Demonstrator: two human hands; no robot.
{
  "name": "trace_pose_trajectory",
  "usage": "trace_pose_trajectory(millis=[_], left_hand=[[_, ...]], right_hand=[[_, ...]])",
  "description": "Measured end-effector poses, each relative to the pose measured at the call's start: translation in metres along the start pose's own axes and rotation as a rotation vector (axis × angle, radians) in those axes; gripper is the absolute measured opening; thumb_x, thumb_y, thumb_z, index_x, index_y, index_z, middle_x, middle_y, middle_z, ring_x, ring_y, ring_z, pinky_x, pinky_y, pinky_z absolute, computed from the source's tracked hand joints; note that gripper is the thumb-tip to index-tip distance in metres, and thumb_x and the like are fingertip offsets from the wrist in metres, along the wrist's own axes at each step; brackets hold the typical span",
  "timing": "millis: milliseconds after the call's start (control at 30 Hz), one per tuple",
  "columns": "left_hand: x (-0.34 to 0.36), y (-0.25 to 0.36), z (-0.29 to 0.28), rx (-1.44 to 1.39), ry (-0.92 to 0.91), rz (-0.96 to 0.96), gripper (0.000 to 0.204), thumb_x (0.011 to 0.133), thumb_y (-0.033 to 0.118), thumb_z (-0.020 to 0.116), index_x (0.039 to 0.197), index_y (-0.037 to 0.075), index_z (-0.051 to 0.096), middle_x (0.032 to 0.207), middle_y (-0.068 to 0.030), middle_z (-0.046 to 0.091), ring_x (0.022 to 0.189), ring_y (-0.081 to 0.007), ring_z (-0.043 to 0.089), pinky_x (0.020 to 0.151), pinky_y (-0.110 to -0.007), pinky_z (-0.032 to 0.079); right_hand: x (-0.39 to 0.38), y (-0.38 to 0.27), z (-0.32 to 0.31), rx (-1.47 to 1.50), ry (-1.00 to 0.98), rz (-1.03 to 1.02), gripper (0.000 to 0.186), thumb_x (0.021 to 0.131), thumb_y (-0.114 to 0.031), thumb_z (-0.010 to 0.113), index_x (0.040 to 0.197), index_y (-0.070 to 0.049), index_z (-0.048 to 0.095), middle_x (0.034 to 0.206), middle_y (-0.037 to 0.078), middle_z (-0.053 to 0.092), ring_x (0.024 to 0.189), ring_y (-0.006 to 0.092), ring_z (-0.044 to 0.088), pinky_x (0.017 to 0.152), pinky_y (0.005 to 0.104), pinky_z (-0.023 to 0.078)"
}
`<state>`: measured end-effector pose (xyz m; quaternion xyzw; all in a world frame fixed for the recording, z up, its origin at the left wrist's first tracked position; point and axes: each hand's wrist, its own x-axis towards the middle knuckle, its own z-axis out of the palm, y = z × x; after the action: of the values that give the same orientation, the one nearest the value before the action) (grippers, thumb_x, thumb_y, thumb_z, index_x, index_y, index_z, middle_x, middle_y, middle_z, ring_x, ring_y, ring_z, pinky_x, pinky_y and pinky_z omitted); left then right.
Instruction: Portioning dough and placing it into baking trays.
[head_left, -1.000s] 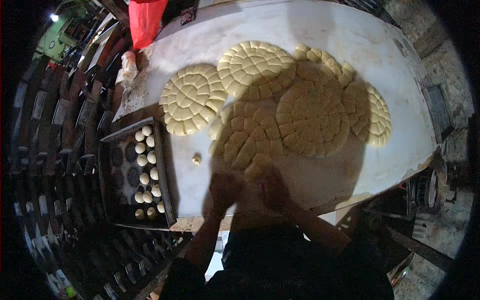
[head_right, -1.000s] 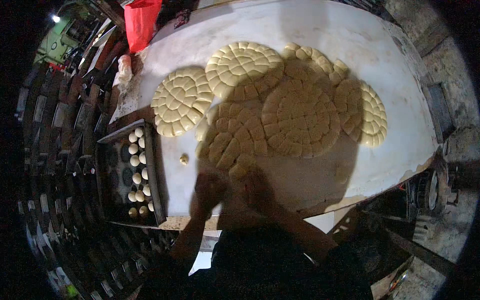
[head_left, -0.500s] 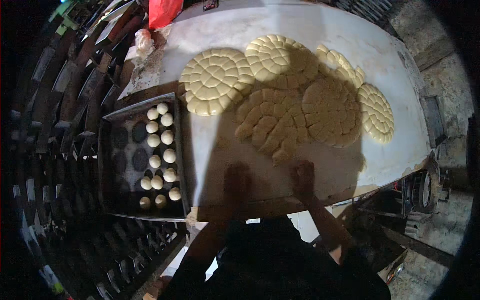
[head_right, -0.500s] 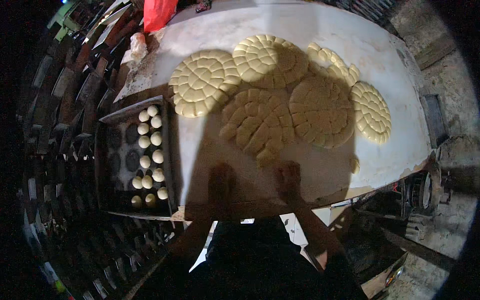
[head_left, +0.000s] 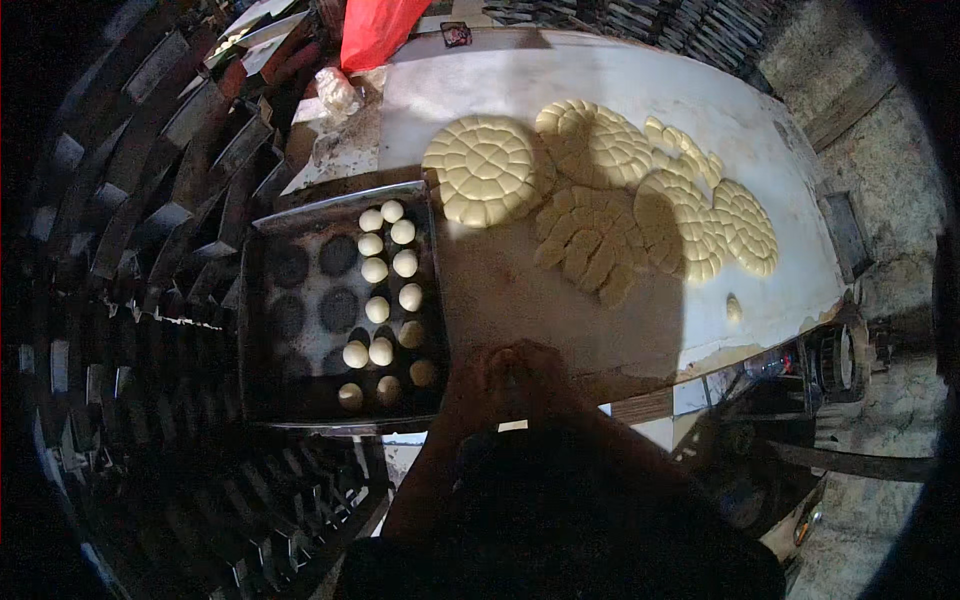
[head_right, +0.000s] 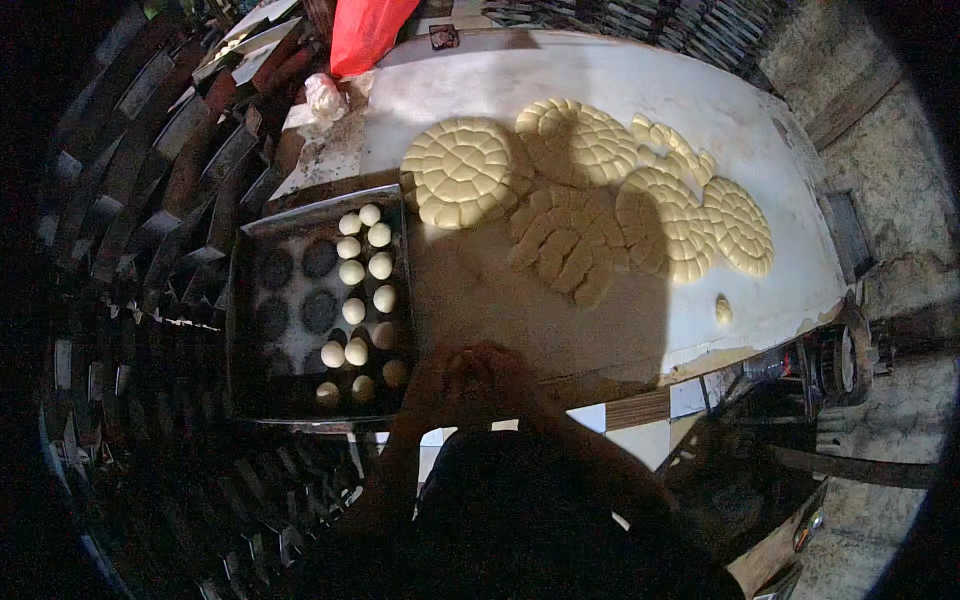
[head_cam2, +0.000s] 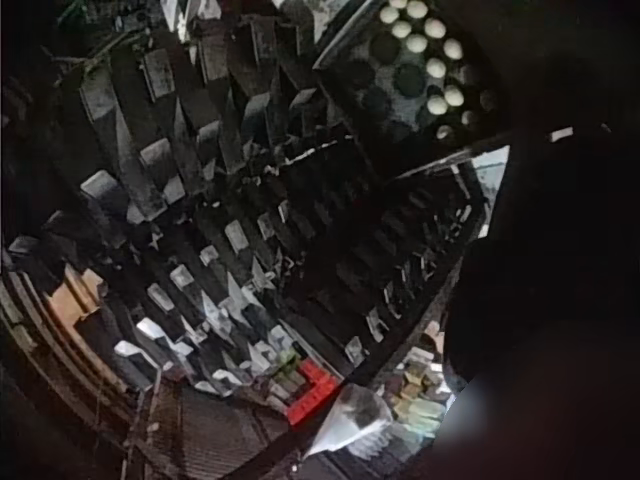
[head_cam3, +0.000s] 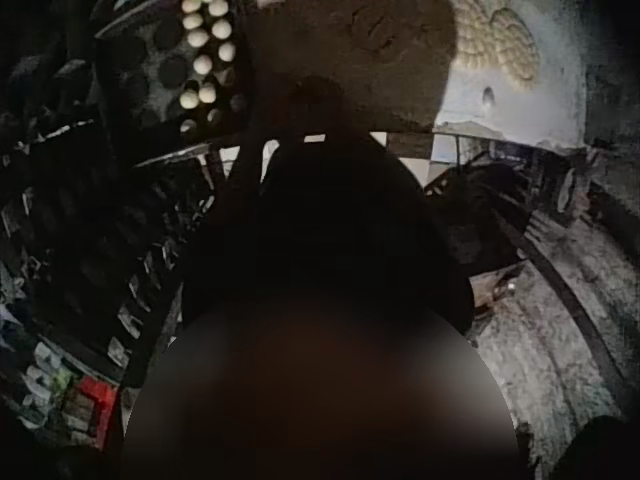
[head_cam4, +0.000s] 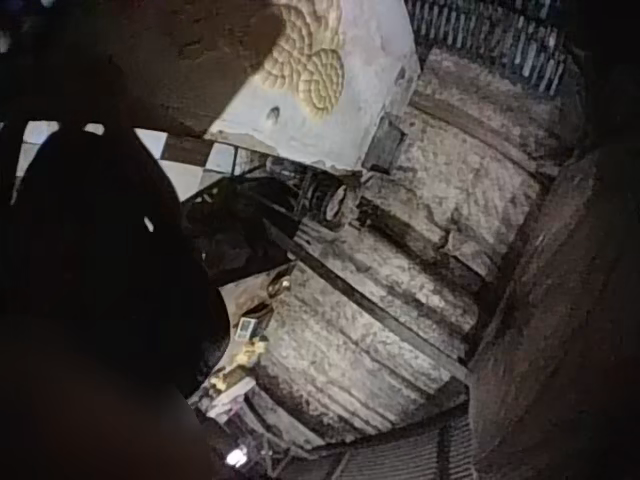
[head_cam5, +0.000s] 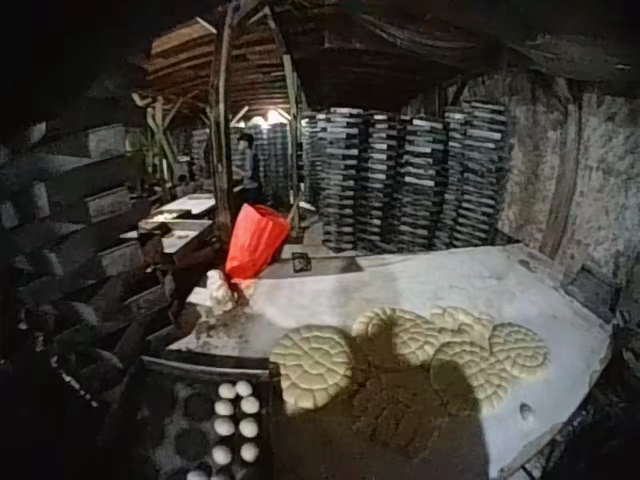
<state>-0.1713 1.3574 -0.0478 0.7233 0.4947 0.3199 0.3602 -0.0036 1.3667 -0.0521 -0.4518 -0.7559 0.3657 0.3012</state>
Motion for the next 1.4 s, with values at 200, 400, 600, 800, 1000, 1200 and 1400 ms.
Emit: trace_pose_trajectory(millis=[200,400,600,800,1000,1200,1400], left_hand=[[-0.005,-0.011,-0.026,0.073,-0.468,0.085,0.038,0.087,0.029,0.058,0.113,0.002,0.054,0.102,-0.0174,0.06,0.091,-0.0312,0.06,0.079,-0.04,0.048],[0.034,0.004,0.05,-0.123,0.038,-0.277,0.039,0.08,0.031,0.065,0.104,0.002,0.057,0.099,-0.0172,0.055,0.093,-0.0341,0.055,0.078,-0.041,0.045],[-0.031,-0.062,0.128,0.637,0.062,-0.113,0.058,0.078,0.037,0.067,0.116,-0.004,0.048,0.11,-0.0259,0.053,0.102,-0.0412,0.052,0.086,-0.051,0.04],[0.061,-0.046,0.1,0.013,0.237,-0.389,0.054,0.074,0.037,0.072,0.116,0.009,0.055,0.107,-0.0142,0.059,0.096,-0.0322,0.055,0.087,-0.049,0.042],[0.051,-0.045,0.166,0.72,-0.076,-0.15,0.036,0.087,0.029,0.058,0.117,0.008,0.055,0.115,-0.0159,0.056,0.11,-0.0338,0.051,0.103,-0.053,0.032],[0.04,-0.072,0.101,0.609,0.04,-0.05,0.037,0.08,0.024,0.065,0.113,0.008,0.06,0.115,-0.0176,0.059,0.108,-0.0349,0.054,0.099,-0.049,0.037],[0.093,-0.086,0.16,0.41,0.179,-0.106,0.029,0.084,0.026,0.061,0.105,0.005,0.062,0.106,-0.0179,0.058,0.102,-0.0332,0.055,0.098,-0.045,0.039]], right_hand=[[0.065,0.061,-0.005,-0.531,-0.011,0.032,0.025,0.09,-0.021,0.054,0.108,-0.004,0.056,0.109,0.02,0.053,0.096,0.0373,0.056,0.081,0.0464,0.048],[0.109,0.121,-0.032,-0.618,0.071,-0.019,0.034,0.095,-0.03,0.047,0.11,-0.001,0.055,0.11,0.026,0.052,0.093,0.0424,0.059,0.077,0.0493,0.051],[-0.061,0.144,-0.106,-0.206,0.057,0.04,0.04,0.094,-0.03,0.048,0.118,0.002,0.05,0.123,0.029,0.044,0.116,0.0457,0.043,0.103,0.0622,0.025],[-0.11,0.235,-0.202,-0.578,-0.138,0.119,0.035,0.085,-0.021,0.055,0.108,0.005,0.052,0.117,0.031,0.047,0.112,0.0475,0.046,0.1,0.0599,0.032],[-0.1,0.216,-0.167,-0.399,-0.102,0.169,0.046,0.082,-0.022,0.062,0.114,0.008,0.05,0.126,0.033,0.042,0.122,0.0496,0.037,0.107,0.0576,0.025],[-0.111,0.248,-0.195,-0.406,-0.051,0.289,0.038,0.085,-0.022,0.059,0.107,0.006,0.05,0.114,0.027,0.05,0.115,0.0457,0.043,0.104,0.0549,0.029],[-0.038,0.204,-0.133,-0.553,0.505,0.068,0.023,0.089,-0.018,0.054,0.099,0.002,0.05,0.098,0.023,0.051,0.098,0.0416,0.049,0.096,0.0556,0.033]])
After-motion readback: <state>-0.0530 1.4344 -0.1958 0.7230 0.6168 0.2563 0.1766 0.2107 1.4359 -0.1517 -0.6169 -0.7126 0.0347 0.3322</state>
